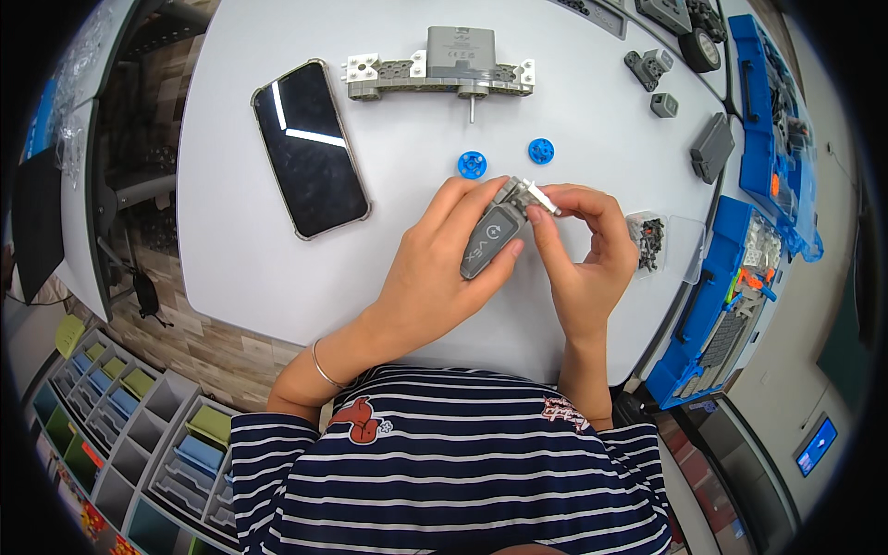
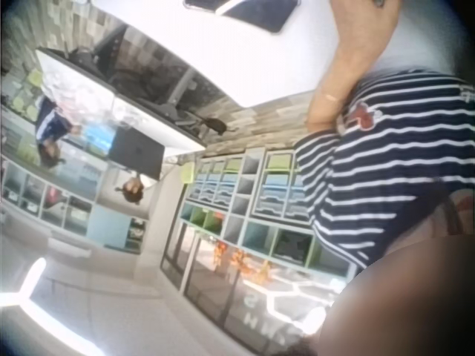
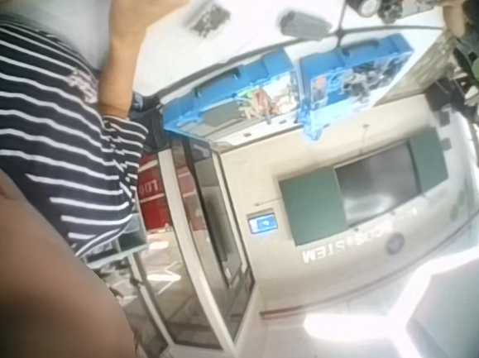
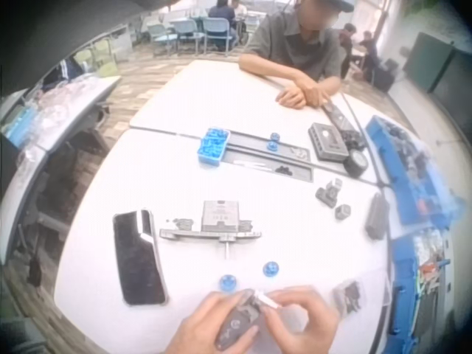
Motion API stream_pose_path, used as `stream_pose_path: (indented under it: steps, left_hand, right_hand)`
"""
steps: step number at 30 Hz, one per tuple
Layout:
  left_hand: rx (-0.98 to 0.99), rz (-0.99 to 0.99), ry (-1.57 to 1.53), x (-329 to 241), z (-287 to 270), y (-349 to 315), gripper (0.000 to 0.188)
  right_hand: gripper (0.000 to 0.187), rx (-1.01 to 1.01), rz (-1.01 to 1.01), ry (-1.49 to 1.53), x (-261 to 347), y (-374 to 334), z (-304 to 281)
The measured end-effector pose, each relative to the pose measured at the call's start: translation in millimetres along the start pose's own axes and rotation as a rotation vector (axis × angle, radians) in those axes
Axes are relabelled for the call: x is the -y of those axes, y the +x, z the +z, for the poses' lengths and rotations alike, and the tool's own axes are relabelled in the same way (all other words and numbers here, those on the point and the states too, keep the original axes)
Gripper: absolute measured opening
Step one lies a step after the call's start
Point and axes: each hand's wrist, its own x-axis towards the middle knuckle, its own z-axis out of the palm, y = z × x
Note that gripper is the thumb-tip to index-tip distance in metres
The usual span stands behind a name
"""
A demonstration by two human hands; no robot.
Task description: The person assembles small blue plastic pieces and attaches them to a gray mechanical component on a white table. They handle multiple small parts, connect them to the main assembly, and adjust the fit of the components.
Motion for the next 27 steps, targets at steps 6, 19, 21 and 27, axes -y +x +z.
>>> stream_pose_path:
  steps: [6, 19, 21, 27]
  left_hand:
    - [0.006, 0.005, 0.013, -0.3, 0.0, -0.3, 0.056]
    - [0.066, -0.077, -0.07, -1.1, -1.5, -4.4, 0.062]
    - [0.063, -0.068, -0.066, -0.7, -1.3, -4.7, 0.063]
    - [0.065, -0.042, -0.075, -1.3, 2.5, -7.5, 0.068]
  right_hand:
    - [0.023, -0.097, 0.203, 0.252, 0.9, -1.5, 5.2]
    - [0.022, -0.113, 0.107, 0.16, -3.6, -3.6, 9.7]
    - [0.021, -0.108, 0.097, 0.137, -4.0, -2.7, 8.2]
    - [0.02, -0.052, 0.058, -0.026, 1.6, -4.7, 2.7]
